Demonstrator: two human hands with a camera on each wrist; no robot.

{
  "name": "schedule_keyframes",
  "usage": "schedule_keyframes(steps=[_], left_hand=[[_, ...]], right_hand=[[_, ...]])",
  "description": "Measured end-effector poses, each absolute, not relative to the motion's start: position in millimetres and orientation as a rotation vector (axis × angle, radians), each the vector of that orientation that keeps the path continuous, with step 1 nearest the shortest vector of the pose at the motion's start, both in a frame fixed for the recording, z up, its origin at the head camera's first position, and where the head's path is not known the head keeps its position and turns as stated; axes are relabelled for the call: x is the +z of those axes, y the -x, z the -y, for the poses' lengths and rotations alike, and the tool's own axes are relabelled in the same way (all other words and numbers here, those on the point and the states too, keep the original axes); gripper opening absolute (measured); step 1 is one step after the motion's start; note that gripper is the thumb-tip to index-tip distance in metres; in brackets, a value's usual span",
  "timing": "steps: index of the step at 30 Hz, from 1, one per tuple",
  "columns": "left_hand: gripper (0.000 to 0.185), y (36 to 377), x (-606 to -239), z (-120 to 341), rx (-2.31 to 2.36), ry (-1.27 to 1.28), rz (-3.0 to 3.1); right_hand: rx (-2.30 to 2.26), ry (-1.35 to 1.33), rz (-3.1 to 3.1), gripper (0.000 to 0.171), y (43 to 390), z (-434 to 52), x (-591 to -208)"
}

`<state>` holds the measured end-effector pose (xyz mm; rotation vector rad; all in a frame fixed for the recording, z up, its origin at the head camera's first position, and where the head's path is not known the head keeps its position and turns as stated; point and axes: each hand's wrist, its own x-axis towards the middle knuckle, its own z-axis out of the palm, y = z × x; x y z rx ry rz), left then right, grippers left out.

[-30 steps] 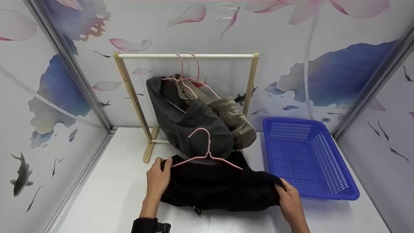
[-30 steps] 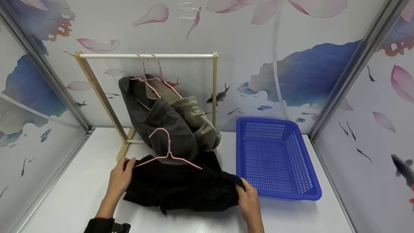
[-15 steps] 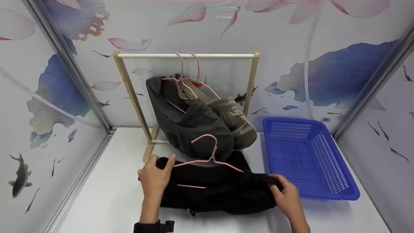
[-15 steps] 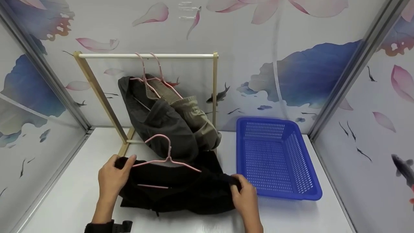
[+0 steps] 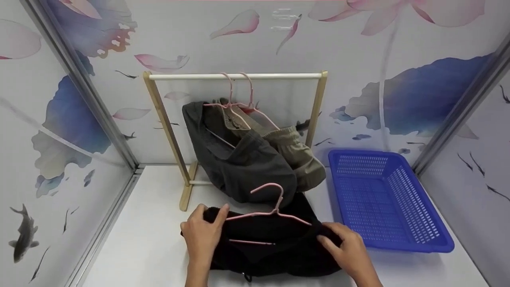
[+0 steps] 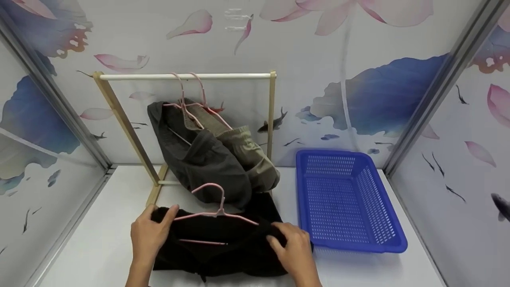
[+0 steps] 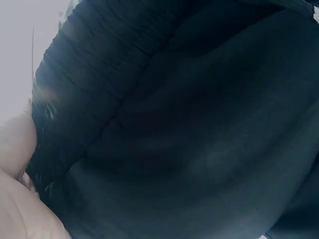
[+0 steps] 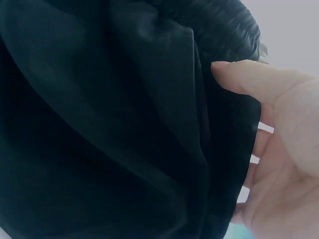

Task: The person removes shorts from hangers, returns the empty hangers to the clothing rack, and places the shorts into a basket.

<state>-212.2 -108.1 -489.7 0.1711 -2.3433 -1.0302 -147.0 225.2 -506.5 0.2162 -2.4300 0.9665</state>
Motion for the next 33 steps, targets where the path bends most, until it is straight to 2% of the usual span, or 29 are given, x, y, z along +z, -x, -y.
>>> schedule_keyframes(steps=[10, 21, 33], left_hand=[[0.049, 204, -491, 98, -1.063, -0.181, 2.365], [0.05, 194, -484, 88, -1.077, -0.224, 2.416], [0.032, 189, -485, 90, -1.165, 0.028, 2.316]], right_hand=[[0.953, -0.269, 2.356, 0.033, 139, -234, -510], [1.052, -0.285, 2.276, 0.021, 144, -234, -515], [1.126, -0.277, 2.12, 0.024, 143, -236, -515]])
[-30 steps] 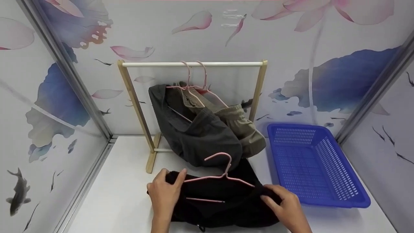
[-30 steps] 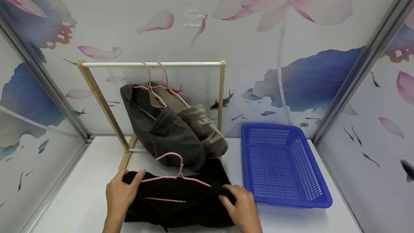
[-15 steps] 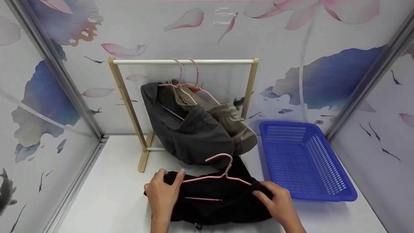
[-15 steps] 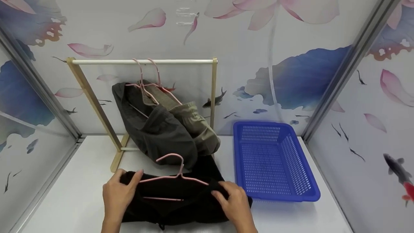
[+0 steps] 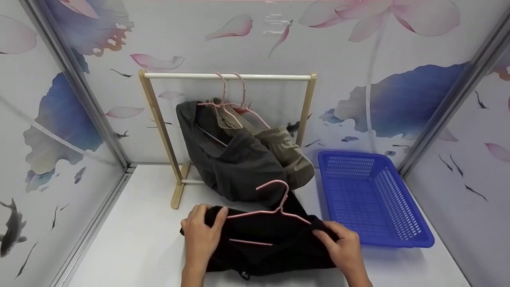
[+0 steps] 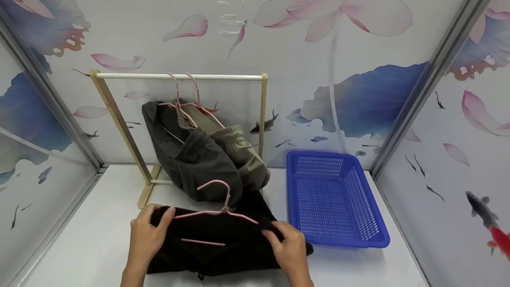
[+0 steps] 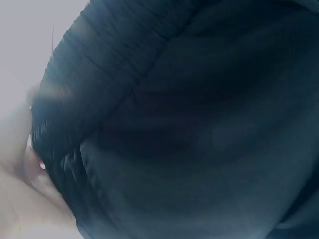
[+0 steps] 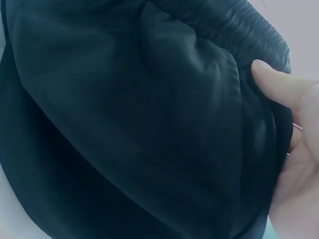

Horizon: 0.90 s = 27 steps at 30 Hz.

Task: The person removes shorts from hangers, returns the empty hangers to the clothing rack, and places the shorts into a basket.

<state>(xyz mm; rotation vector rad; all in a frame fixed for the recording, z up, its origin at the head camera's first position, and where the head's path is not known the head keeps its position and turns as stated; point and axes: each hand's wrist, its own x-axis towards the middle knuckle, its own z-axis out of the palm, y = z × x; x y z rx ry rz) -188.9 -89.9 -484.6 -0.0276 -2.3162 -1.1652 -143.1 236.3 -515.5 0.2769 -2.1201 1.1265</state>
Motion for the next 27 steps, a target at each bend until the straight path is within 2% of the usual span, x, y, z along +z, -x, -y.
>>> schedule_keyframes(steps=[6, 21, 27], left_hand=[[0.03, 196, -487, 90, -1.153, 0.108, 2.27], [0.035, 192, -495, 96, -1.203, -0.053, 2.367], [0.032, 193, -501, 100, -1.233, 0.005, 2.315]], right_hand=[[1.13, -0.299, 2.048, 0.027, 147, -239, -509], [1.153, -0.193, 2.105, 0.023, 141, -238, -506], [1.149, -0.154, 2.117, 0.021, 142, -238, -507]])
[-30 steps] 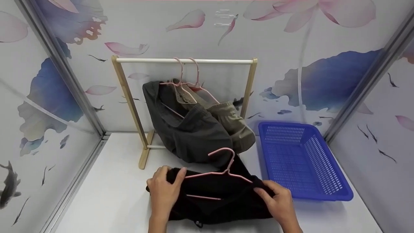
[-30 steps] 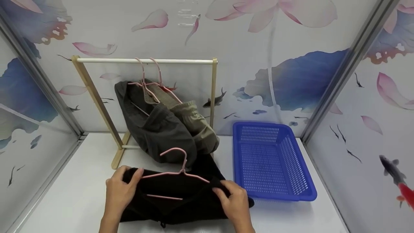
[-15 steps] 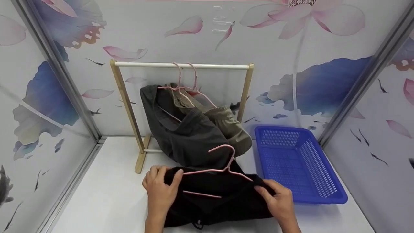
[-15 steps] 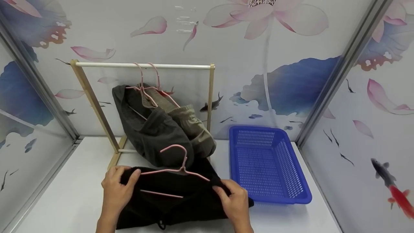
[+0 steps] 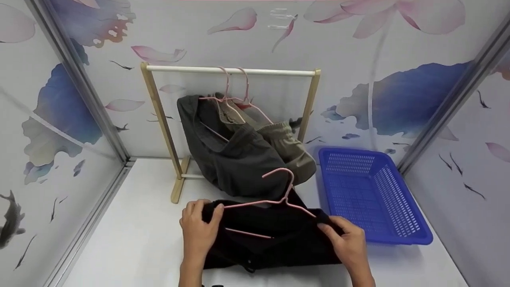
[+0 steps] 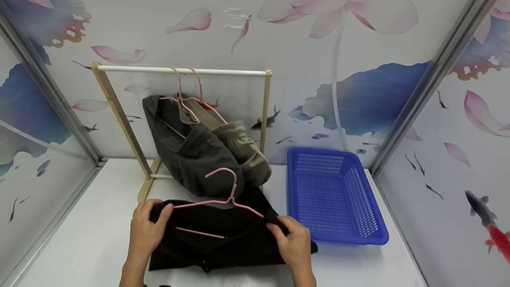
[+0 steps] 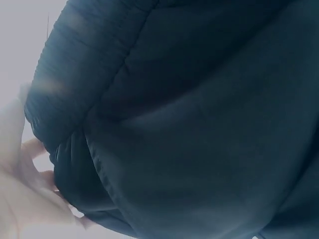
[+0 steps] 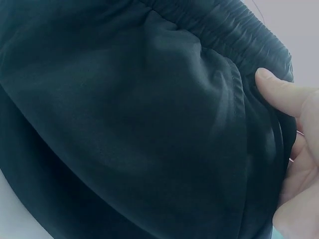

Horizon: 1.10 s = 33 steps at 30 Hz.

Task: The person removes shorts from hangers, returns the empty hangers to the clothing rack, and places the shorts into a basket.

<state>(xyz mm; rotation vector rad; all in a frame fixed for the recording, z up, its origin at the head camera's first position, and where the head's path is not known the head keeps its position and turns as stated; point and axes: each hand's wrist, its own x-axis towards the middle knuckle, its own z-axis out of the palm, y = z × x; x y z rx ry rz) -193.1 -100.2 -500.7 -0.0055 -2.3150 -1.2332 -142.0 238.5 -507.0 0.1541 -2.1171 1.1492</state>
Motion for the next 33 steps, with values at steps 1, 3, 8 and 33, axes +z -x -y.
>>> schedule_keyframes(steps=[1, 3, 8, 33], left_hand=[[0.032, 193, -502, 101, -1.242, 0.008, 2.305], [0.034, 192, -504, 102, -1.264, -0.001, 2.3], [0.039, 194, -505, 103, -1.314, -0.066, 2.367], [0.035, 198, -506, 102, -1.463, -0.078, 2.251]], right_hand=[[1.156, -0.157, 2.117, 0.021, 142, -238, -507], [1.168, -0.162, 2.116, 0.021, 141, -237, -506], [1.187, -0.145, 2.114, 0.021, 142, -238, -504], [1.044, -0.253, 2.326, 0.035, 156, -237, -514]])
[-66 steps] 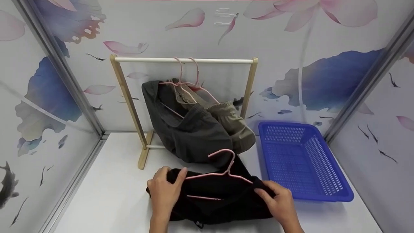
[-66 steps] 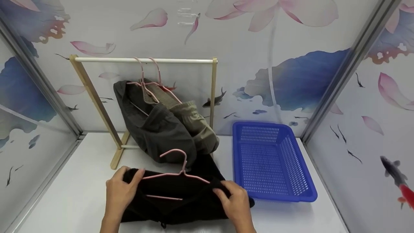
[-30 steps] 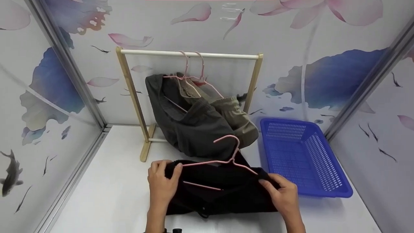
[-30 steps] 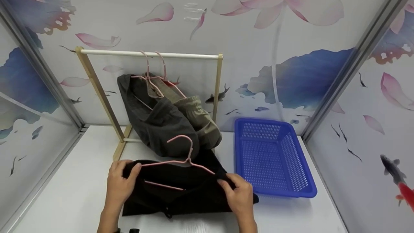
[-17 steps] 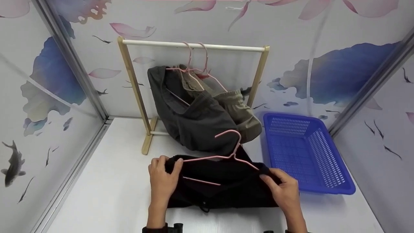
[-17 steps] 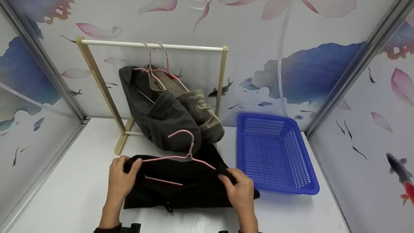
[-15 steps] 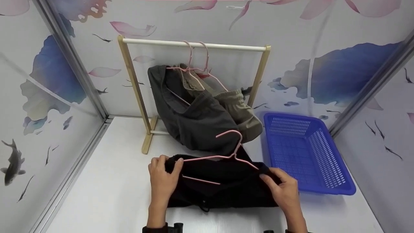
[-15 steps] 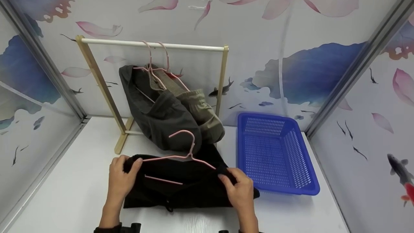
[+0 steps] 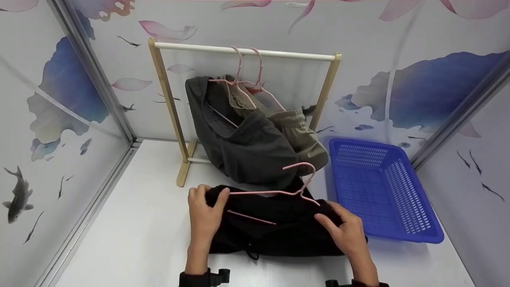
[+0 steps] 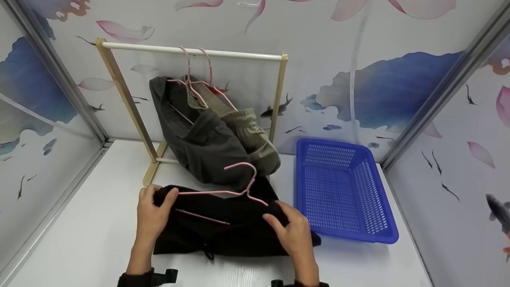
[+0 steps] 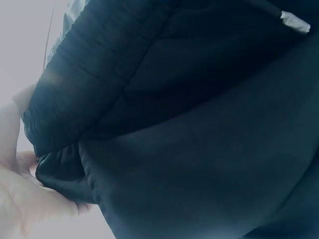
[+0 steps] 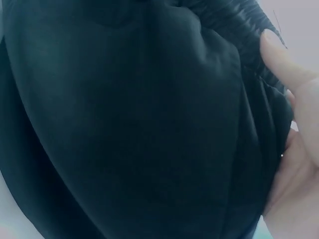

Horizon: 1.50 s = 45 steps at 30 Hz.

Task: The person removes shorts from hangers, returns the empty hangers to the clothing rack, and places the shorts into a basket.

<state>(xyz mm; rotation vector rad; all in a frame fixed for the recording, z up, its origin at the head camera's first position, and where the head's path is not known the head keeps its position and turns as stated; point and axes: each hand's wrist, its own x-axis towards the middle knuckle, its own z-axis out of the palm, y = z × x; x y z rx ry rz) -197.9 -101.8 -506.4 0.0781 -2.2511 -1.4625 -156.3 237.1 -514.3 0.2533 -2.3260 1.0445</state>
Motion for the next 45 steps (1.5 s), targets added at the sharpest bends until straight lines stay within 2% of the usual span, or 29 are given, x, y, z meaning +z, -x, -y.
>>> schedule_keyframes(steps=[6, 25, 45], left_hand=[[0.025, 201, -504, 100, -1.45, -0.017, 2.166], [0.023, 201, -506, 108, -1.397, -0.158, 2.118], [0.025, 198, -495, 118, -1.884, -0.385, 1.946]], right_hand=[[1.214, -0.095, 2.242, 0.015, 156, -235, -521], [1.334, 0.037, 2.169, 0.013, 152, -227, -520], [1.362, 0.085, 2.162, 0.009, 155, -226, -512]])
